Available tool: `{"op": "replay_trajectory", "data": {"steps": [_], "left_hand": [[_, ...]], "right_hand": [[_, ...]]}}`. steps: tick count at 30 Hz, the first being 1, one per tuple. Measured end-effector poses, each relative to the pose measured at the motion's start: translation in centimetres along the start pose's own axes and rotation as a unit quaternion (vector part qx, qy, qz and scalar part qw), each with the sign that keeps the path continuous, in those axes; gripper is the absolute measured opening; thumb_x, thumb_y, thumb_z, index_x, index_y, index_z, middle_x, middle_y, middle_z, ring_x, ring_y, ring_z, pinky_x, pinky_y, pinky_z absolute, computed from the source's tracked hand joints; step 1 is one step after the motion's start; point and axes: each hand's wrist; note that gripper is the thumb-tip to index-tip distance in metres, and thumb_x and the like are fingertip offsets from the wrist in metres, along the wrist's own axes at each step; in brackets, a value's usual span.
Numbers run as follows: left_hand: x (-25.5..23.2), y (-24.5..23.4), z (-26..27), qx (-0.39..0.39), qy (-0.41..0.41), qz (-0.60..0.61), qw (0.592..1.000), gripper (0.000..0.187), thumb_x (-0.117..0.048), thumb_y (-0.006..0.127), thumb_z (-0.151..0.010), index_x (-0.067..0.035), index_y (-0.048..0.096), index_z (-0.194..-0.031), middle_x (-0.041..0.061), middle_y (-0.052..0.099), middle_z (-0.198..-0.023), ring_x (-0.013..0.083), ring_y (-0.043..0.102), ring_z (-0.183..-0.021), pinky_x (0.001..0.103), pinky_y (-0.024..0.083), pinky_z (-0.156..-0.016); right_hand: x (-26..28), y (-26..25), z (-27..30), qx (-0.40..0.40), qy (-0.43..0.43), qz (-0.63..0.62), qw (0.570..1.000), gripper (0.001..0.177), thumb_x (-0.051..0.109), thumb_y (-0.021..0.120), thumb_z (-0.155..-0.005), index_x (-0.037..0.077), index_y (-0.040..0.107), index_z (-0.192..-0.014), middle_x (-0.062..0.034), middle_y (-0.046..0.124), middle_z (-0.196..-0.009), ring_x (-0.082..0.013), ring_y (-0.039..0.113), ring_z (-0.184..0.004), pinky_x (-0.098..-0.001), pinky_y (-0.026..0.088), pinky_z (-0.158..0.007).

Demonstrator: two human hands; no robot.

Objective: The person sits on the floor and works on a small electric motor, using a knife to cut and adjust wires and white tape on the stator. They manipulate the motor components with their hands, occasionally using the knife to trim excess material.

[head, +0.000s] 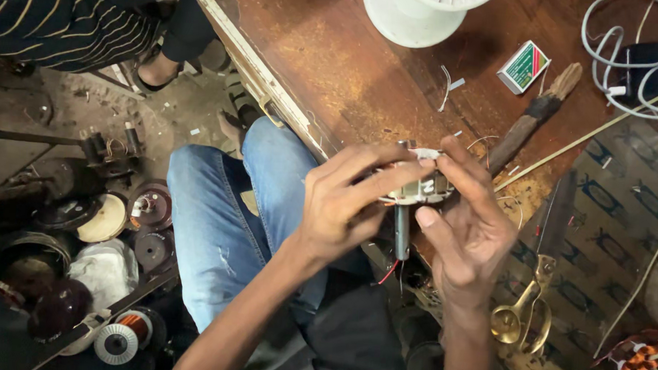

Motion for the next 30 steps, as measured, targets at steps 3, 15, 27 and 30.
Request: {"op": "replay_trajectory", "data": {"steps": [3, 15, 27, 30], "left_hand": [[0.2, 0.0, -0.1, 0.000, 0.003, -0.009, 1.000, 0.054, 0.007, 0.071, -0.074, -0.012, 0.069, -0.125, 0.010, 0.067, -0.126, 0.0293, 0.073, -0.107, 0.035, 0.061, -0.091], [0.5, 0.2, -0.7, -0.028, -0.006, 0.003, 1.000, 0.043, -0.001, 0.078, -0.078, -0.009, 0.069, -0.120, 0.010, 0.068, -0.116, 0.0297, 0.072, -0.102, 0.036, 0.059, -0.084], [-0.8, -1.3, -0.7, -0.055, 0.011, -0.012, 0.998, 0.044, -0.002, 0.078, -0.077, -0.008, 0.070, -0.120, 0.011, 0.069, -0.106, 0.0309, 0.068, -0.089, 0.040, 0.055, -0.077], [-1.1, -1.4, 0.4, -0.056, 0.000, -0.006, 0.998, 0.050, -0.002, 0.075, -0.076, -0.008, 0.067, -0.125, 0.012, 0.068, -0.113, 0.0339, 0.068, -0.097, 0.041, 0.056, -0.081]], "right_hand": [[0.1, 0.9, 0.2, -0.034, -0.012, 0.049, 0.998, 0.046, -0.004, 0.063, -0.092, -0.007, 0.061, -0.138, -0.0238, 0.050, -0.154, -0.0266, 0.053, -0.143, -0.0385, 0.040, -0.126], [0.3, 3.2, -0.9, -0.083, -0.010, 0.078, 0.993, 0.035, -0.003, 0.061, -0.092, -0.006, 0.060, -0.127, -0.0249, 0.051, -0.150, -0.0256, 0.055, -0.137, -0.0377, 0.041, -0.124], [0.8, 4.7, -1.1, -0.103, -0.009, -0.039, 0.994, 0.034, -0.007, 0.061, -0.086, -0.003, 0.062, -0.120, -0.0190, 0.058, -0.141, -0.0247, 0.057, -0.132, -0.0373, 0.042, -0.119], [0.8, 4.4, -0.6, -0.108, 0.009, 0.009, 0.994, 0.034, -0.005, 0.059, -0.086, -0.003, 0.062, -0.119, -0.0182, 0.060, -0.138, -0.0235, 0.058, -0.126, -0.0353, 0.043, -0.113]]}}
Point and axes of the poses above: each hand's wrist, its own z-axis away from the middle knuckle, its own y-axis out of the palm, x = y × z
